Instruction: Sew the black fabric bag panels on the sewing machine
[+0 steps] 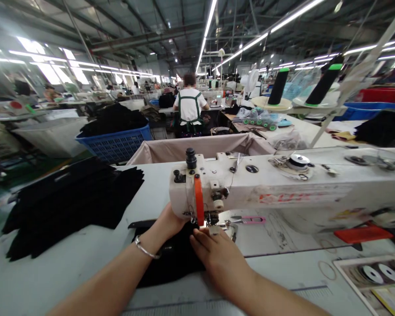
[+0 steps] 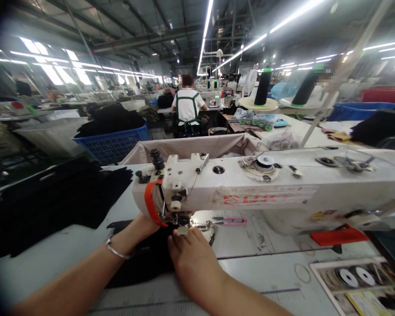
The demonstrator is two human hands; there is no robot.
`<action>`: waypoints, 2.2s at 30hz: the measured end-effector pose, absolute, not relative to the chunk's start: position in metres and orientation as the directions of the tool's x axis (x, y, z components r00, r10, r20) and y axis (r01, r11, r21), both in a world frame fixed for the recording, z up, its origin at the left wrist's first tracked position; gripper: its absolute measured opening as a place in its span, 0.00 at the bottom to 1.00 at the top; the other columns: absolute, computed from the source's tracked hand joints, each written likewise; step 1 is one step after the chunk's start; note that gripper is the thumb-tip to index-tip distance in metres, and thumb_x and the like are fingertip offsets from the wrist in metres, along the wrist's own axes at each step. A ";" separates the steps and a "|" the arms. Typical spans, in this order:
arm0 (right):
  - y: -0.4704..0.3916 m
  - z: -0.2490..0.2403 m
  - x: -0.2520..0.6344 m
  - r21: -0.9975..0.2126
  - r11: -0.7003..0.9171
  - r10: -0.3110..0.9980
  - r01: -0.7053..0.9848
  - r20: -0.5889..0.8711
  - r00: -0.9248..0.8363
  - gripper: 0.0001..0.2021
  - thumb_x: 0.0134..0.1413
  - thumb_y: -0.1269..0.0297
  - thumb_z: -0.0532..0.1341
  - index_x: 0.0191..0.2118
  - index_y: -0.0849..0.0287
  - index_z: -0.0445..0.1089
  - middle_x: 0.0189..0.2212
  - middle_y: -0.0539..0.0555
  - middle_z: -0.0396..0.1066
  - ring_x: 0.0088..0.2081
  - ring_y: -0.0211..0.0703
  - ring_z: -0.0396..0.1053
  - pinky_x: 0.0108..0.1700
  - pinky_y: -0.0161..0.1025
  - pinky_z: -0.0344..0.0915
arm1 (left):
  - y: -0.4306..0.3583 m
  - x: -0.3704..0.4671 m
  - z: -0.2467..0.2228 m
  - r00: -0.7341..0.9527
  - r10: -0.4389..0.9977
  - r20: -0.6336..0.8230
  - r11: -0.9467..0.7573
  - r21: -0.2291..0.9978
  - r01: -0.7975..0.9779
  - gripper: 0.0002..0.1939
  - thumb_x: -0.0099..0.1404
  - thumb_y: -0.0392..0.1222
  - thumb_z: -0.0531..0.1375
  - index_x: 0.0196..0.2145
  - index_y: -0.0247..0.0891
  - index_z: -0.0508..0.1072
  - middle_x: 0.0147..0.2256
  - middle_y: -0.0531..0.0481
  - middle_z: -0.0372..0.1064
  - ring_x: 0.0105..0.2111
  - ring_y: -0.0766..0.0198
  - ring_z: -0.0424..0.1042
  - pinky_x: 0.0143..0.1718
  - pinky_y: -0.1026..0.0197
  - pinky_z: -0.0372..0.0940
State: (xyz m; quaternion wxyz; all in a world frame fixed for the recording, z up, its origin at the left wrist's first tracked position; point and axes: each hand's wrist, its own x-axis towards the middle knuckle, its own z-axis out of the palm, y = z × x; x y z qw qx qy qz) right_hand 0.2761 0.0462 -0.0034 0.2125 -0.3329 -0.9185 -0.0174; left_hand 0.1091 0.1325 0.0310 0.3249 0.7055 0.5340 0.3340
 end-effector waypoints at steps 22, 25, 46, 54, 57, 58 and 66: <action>0.041 0.010 0.293 -0.328 0.739 0.674 0.589 0.338 -0.657 0.21 0.59 0.75 0.52 0.59 0.66 0.62 0.54 0.63 0.65 0.55 0.55 0.60 0.56 0.55 0.62 | 0.058 0.071 0.008 0.712 0.688 0.138 -0.725 0.131 0.676 0.26 0.63 0.24 0.49 0.56 0.39 0.64 0.56 0.48 0.67 0.59 0.61 0.61 0.63 0.53 0.54; 0.040 0.010 0.292 -0.334 0.731 0.682 0.595 0.328 -0.654 0.22 0.58 0.75 0.53 0.59 0.67 0.62 0.53 0.63 0.65 0.54 0.55 0.61 0.57 0.54 0.61 | 0.060 0.071 0.011 0.712 0.691 0.126 -0.722 0.177 0.669 0.24 0.65 0.25 0.50 0.56 0.41 0.65 0.56 0.51 0.67 0.59 0.62 0.61 0.63 0.53 0.54; 0.049 0.047 0.321 -0.505 0.694 0.684 0.513 0.239 -0.689 0.25 0.49 0.80 0.52 0.52 0.53 0.68 0.46 0.52 0.70 0.52 0.46 0.62 0.57 0.49 0.59 | 0.067 0.073 0.019 0.688 0.694 0.212 -0.720 0.246 0.649 0.18 0.67 0.28 0.52 0.52 0.38 0.68 0.52 0.46 0.69 0.54 0.60 0.66 0.58 0.53 0.62; 0.075 0.030 0.340 -0.411 0.627 0.776 0.661 0.264 -0.572 0.11 0.53 0.78 0.60 0.41 0.58 0.69 0.39 0.54 0.70 0.43 0.48 0.66 0.45 0.45 0.66 | 0.028 0.071 0.041 0.695 0.709 0.121 -0.704 0.168 0.690 0.37 0.59 0.56 0.64 0.61 0.38 0.61 0.60 0.40 0.61 0.59 0.47 0.60 0.57 0.45 0.63; 0.074 0.015 0.326 -0.393 0.623 0.782 0.676 0.346 -0.519 0.02 0.58 0.73 0.59 0.37 0.61 0.68 0.36 0.57 0.69 0.40 0.49 0.65 0.42 0.46 0.65 | 0.011 0.077 0.044 0.760 0.617 0.203 -0.784 0.082 0.615 0.20 0.67 0.39 0.58 0.56 0.32 0.66 0.54 0.41 0.69 0.54 0.53 0.67 0.55 0.52 0.67; 0.070 0.014 0.323 -0.389 0.648 0.761 0.655 0.361 -0.539 0.02 0.59 0.71 0.58 0.35 0.60 0.68 0.36 0.57 0.69 0.40 0.49 0.64 0.42 0.47 0.64 | 0.008 0.079 0.042 0.767 0.599 0.229 -0.796 0.066 0.602 0.17 0.68 0.33 0.54 0.54 0.31 0.68 0.52 0.41 0.70 0.52 0.56 0.69 0.54 0.54 0.67; 0.042 0.028 0.319 -0.475 0.825 0.484 0.307 0.314 -0.817 0.09 0.58 0.73 0.56 0.44 0.59 0.68 0.44 0.54 0.70 0.46 0.45 0.65 0.47 0.44 0.60 | 0.017 0.080 0.032 0.531 0.809 0.254 -0.588 0.387 0.710 0.19 0.67 0.29 0.49 0.53 0.38 0.66 0.52 0.47 0.69 0.53 0.57 0.67 0.56 0.51 0.65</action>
